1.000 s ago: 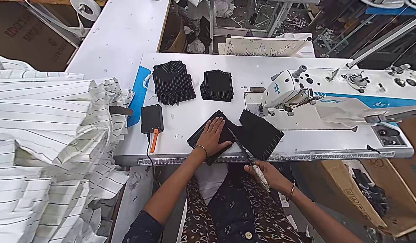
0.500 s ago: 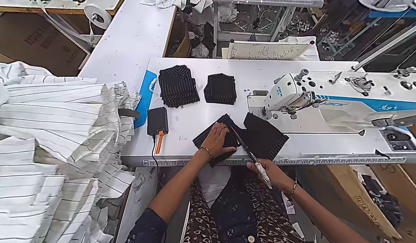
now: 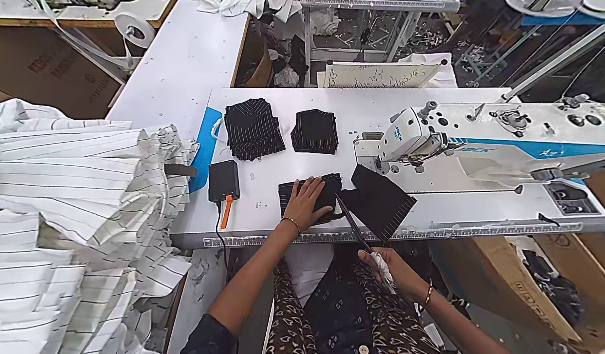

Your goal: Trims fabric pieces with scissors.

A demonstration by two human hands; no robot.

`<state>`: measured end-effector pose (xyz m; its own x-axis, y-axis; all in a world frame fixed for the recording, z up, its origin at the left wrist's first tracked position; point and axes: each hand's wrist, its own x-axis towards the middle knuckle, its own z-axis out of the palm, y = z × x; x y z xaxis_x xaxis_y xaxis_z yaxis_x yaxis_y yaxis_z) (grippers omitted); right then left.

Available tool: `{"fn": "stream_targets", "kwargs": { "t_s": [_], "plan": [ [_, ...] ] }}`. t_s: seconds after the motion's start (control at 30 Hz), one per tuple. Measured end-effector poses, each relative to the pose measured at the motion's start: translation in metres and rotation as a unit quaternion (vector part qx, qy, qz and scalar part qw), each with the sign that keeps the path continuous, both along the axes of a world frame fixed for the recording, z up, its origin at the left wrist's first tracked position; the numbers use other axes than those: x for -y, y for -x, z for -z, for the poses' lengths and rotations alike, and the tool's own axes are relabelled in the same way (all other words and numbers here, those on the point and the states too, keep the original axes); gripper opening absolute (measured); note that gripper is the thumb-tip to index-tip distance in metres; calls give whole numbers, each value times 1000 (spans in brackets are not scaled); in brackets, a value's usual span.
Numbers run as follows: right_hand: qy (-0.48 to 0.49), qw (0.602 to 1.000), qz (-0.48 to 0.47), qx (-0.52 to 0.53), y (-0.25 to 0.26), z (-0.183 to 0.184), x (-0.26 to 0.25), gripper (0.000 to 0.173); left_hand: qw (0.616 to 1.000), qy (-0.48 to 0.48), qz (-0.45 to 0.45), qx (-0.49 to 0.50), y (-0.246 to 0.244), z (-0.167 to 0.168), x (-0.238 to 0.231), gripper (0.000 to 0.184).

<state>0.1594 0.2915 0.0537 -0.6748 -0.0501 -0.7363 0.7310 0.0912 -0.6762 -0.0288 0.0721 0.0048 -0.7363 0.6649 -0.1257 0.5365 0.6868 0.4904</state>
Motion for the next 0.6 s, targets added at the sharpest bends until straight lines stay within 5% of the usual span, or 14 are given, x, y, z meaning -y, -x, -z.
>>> {"fn": "stream_targets", "kwargs": {
  "t_s": [0.6],
  "plan": [
    [-55, 998, -15, -26, 29, 4, -1, 35, 998, 56, 27, 17, 0, -6, -1, 83]
  ]
}}
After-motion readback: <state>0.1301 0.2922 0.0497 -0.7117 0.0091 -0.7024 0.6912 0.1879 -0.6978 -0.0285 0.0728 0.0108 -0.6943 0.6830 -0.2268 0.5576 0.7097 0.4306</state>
